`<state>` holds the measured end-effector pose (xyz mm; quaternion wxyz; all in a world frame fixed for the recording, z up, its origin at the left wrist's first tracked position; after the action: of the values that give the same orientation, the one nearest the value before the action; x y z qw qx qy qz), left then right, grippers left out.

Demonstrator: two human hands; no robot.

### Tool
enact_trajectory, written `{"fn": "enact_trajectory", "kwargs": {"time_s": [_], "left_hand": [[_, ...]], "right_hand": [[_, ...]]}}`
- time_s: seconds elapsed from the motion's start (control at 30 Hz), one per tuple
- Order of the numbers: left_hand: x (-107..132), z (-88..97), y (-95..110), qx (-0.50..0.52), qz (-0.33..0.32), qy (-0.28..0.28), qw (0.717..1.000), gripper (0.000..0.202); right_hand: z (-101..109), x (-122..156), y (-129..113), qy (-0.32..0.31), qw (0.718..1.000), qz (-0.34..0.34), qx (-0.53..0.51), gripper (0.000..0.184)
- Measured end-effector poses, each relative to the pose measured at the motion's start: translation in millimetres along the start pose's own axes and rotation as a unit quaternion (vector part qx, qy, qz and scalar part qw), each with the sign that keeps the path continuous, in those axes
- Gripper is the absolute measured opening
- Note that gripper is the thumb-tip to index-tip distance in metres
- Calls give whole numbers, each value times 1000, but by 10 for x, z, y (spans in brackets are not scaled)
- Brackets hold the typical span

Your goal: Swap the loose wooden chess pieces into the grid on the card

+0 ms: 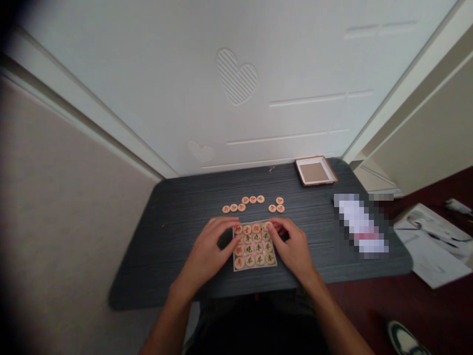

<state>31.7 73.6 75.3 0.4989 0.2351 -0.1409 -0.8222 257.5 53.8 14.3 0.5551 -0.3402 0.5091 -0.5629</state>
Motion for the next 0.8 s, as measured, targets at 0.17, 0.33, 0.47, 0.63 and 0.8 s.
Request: {"fn": "enact_trajectory", "kwargs": {"time_s": [0.17, 0.33, 0.47, 0.63, 0.8], "left_hand": [[-259, -174, 72, -85, -62, -89, 990, 36], [-394, -359, 75, -116, -84, -111, 983, 38], [-435, -458, 77, -115, -96, -124, 981, 26], [-458, -481, 89, -106, -100, -134, 980, 19], [-457, -471, 96, -101, -105, -135, 980, 15]], "right_hand": [[-73, -19, 15, 10, 1000, 27, 14, 22], [-96, -8, -1, 10, 998, 59, 32, 15], [-98, -11, -8, 11, 996, 72, 42, 12], [-103, -19, -21, 12, 995, 88, 52, 11], [-108, -27, -26, 11, 993, 96, 61, 11]]}}
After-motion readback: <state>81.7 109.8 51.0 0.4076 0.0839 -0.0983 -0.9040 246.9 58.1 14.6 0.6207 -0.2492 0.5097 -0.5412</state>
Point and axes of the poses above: each hand's wrist, its own x-axis away from the middle knuckle, its own z-axis out of the back of the hand, y = z × x, the point moved 6 cm from there along -x, towards the middle knuckle, and after that the axes turned 12 degrees about -x, right-handed, at the moved point
